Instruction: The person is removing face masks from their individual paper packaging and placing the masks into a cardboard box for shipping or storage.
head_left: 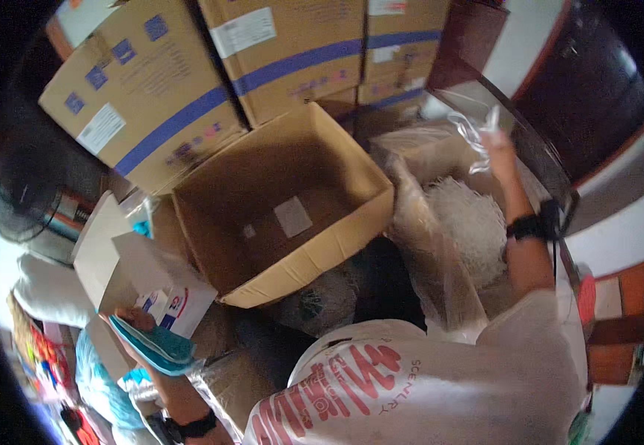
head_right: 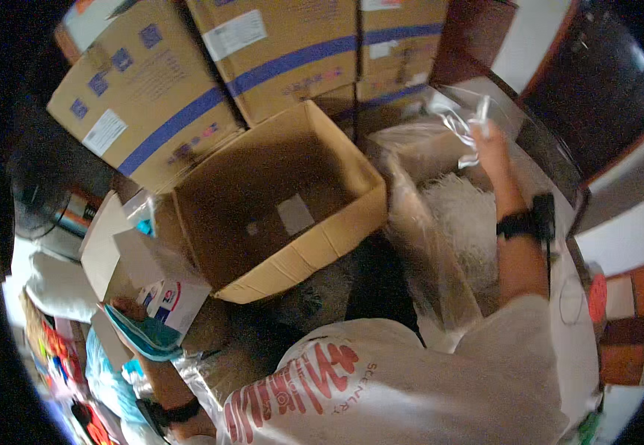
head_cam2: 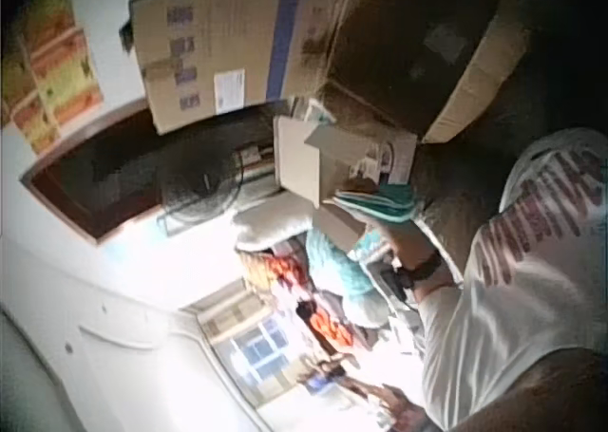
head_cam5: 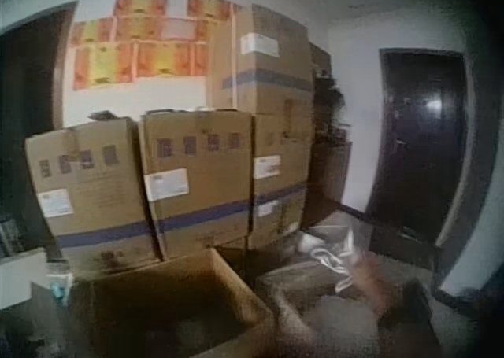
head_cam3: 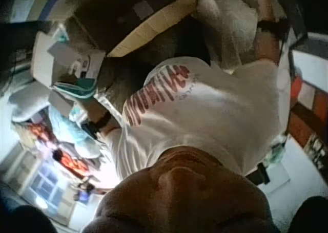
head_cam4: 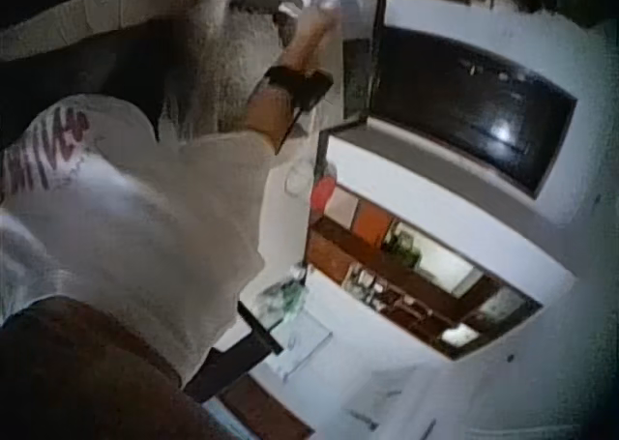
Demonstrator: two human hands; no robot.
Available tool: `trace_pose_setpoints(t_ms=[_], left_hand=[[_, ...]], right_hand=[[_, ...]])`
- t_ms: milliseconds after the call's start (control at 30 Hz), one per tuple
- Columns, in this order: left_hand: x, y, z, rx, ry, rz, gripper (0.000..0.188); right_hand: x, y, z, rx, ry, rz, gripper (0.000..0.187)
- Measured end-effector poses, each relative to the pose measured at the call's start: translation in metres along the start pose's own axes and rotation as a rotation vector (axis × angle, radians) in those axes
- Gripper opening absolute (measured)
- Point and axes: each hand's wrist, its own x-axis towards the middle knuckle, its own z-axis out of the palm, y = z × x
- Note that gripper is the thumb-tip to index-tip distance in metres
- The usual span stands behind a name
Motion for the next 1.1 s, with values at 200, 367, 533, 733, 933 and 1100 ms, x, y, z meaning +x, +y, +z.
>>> trace_pose_setpoints(t_ms=[200, 367, 533, 733, 933, 1100], left_hand=[[-0.033, -0.032, -0.018, 0.117, -0.110, -0.220, 0.041], [-0.088, -0.046, 0.011, 0.356, 0.210, -0.256, 0.043], [-0.120, -0.033, -0.066, 0.714, 0.483, -0.307, 0.056], [-0.138, 0.038, -0.245, 0.391, 1.060, 0.076, 0.055], [-0.048, 0.122, -0.315, 0.205, 0.976, 0.587, 0.058], [0.082, 0.143, -0.297, 0.538, 1.403, 0.402, 0.069]], right_hand=[[-0.053, 0.084, 0.015, -0.079, -0.276, 0.352, 0.029], [-0.070, 0.043, 0.083, 0.235, -0.457, 0.262, 0.029], [-0.086, -0.046, 0.161, 0.142, -0.710, -0.009, 0.028], [-0.098, -0.150, 0.213, 0.197, -1.084, -0.190, 0.023], [-0.104, -0.166, 0.231, 0.152, -1.185, -0.274, 0.020], [-0.114, -0.154, 0.209, -0.013, -1.202, -0.209, 0.022]])
